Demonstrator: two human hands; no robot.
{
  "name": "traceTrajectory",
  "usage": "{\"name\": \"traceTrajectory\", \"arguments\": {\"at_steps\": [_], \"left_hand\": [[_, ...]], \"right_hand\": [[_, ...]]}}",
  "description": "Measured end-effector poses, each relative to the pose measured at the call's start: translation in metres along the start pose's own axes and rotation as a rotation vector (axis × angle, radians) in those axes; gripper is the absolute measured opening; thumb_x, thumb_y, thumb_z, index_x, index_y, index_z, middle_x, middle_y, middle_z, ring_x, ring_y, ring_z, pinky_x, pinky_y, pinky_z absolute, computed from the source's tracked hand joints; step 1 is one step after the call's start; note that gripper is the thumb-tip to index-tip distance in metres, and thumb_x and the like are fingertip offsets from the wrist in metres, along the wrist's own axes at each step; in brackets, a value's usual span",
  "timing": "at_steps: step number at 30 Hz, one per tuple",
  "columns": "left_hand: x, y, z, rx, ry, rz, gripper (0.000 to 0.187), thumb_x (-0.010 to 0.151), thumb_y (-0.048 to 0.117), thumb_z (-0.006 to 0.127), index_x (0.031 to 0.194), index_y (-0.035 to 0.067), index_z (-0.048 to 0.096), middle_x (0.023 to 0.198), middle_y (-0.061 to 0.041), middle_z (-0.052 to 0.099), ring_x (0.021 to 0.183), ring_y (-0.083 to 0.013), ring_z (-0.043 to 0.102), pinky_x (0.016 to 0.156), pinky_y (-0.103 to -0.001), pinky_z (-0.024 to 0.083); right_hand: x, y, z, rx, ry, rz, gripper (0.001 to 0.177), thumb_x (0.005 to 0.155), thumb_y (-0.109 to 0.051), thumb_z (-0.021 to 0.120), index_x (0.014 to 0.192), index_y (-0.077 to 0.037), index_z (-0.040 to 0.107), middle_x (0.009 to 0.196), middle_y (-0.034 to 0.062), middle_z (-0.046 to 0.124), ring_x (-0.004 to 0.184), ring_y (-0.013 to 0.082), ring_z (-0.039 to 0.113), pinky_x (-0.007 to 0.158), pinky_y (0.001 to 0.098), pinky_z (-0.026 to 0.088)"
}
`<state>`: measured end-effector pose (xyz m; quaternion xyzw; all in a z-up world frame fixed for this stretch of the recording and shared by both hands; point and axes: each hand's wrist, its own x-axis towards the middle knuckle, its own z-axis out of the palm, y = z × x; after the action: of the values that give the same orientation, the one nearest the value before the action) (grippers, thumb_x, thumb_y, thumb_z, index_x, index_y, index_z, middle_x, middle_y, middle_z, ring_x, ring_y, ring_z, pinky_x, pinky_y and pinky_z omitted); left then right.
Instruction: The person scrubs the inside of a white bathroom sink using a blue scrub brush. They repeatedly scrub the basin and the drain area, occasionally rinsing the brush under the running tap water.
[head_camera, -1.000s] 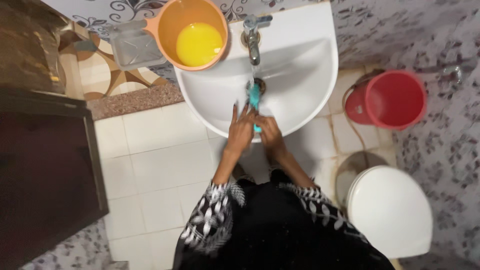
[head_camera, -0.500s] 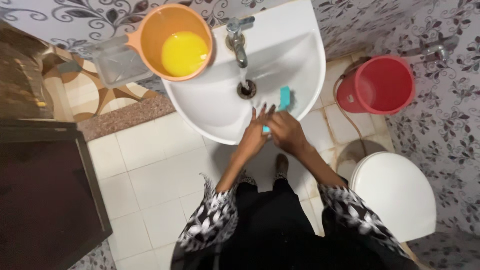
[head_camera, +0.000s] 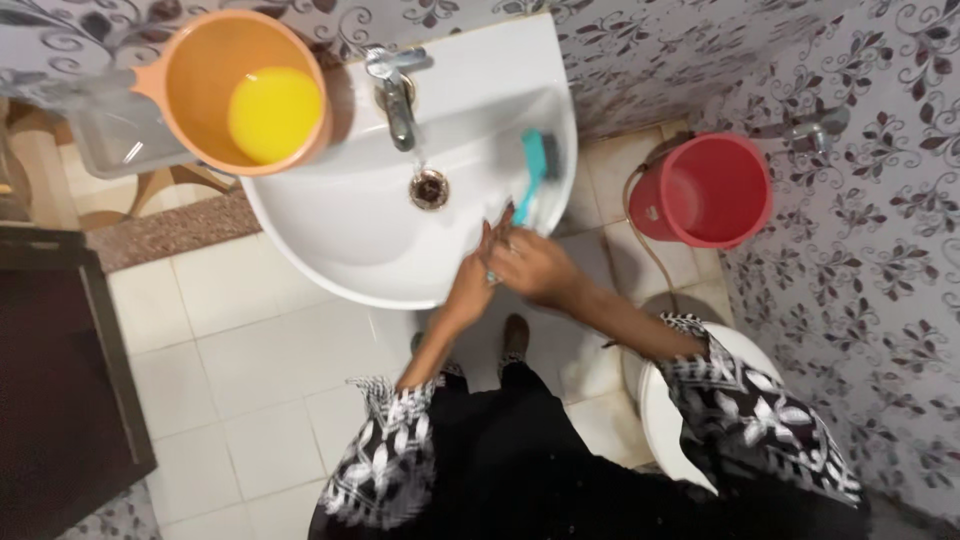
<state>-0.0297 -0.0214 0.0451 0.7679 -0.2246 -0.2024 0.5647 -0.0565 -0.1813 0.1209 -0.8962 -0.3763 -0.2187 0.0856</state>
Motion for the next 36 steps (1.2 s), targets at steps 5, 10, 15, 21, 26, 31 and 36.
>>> {"name": "traceTrajectory", "arguments": {"at_steps": [5,10,15,21,26,31,36], "left_hand": [[0.012,0.001,0.005,-0.165,0.091,0.201,0.072,0.098,-0.002,0.045,0.163,0.015,0.018,0.163,-0.013,0.046,0.145,-0.0324,0.052,0.131,-0.043,0.026],[0.007,0.013,0.019,-0.086,0.112,0.096,0.057,0.106,-0.003,0.045,0.16,0.012,0.035,0.152,-0.02,0.056,0.139,-0.0382,0.055,0.128,-0.045,0.024],[0.016,0.008,0.008,0.251,0.287,0.334,0.062,0.081,-0.001,0.058,0.143,0.0,0.053,0.14,-0.025,0.062,0.132,-0.0431,0.057,0.124,-0.047,0.03],[-0.063,-0.018,-0.054,1.151,0.208,-0.078,0.017,0.085,0.0,0.066,0.101,-0.004,0.068,0.1,-0.024,0.07,0.108,-0.037,0.069,0.122,-0.045,0.038],[-0.052,-0.022,-0.067,0.622,0.047,-0.318,0.054,0.092,-0.005,0.055,0.144,-0.003,0.04,0.109,-0.024,0.073,0.112,-0.0364,0.069,0.128,-0.042,0.031],[-0.04,-0.027,-0.053,0.39,0.137,-0.068,0.076,0.088,-0.006,0.057,0.153,-0.013,0.018,0.158,-0.036,0.032,0.148,-0.0423,0.031,0.122,-0.049,0.015],[-0.077,-0.042,-0.085,0.472,0.32,-0.246,0.077,0.087,-0.014,0.045,0.16,-0.007,0.02,0.167,-0.026,0.026,0.159,-0.0361,0.023,0.131,-0.047,0.012]], "right_hand": [[0.001,0.03,-0.004,0.052,-0.086,-0.007,0.036,0.079,-0.011,0.066,0.113,-0.001,0.07,0.103,0.0067,0.062,0.097,0.0255,0.063,0.09,0.0381,0.056],[-0.004,0.027,-0.016,0.151,-0.076,0.032,0.034,0.08,-0.009,0.064,0.113,-0.001,0.066,0.11,0.0096,0.063,0.106,0.0293,0.064,0.091,0.0394,0.056],[-0.011,0.025,0.011,0.256,-0.003,0.186,0.043,0.083,-0.003,0.062,0.125,0.005,0.067,0.117,0.0119,0.062,0.111,0.0304,0.063,0.094,0.0383,0.055],[0.006,-0.102,0.071,1.324,0.309,0.834,0.049,0.092,0.016,0.04,0.131,0.0,0.066,0.133,0.0153,0.06,0.122,0.025,0.061,0.098,0.034,0.054],[0.012,-0.103,0.087,1.036,0.271,0.901,0.05,0.094,0.018,0.037,0.131,0.0,0.066,0.135,0.016,0.064,0.122,0.0263,0.066,0.096,0.035,0.059],[0.009,-0.072,0.092,0.449,0.279,0.892,0.035,0.1,0.013,0.047,0.129,0.004,0.064,0.137,0.0219,0.061,0.133,0.0352,0.058,0.095,0.0376,0.056],[0.053,-0.115,0.122,0.977,0.366,0.812,0.036,0.099,0.013,0.042,0.124,0.003,0.067,0.139,0.0213,0.063,0.131,0.0339,0.062,0.09,0.039,0.062]]}}
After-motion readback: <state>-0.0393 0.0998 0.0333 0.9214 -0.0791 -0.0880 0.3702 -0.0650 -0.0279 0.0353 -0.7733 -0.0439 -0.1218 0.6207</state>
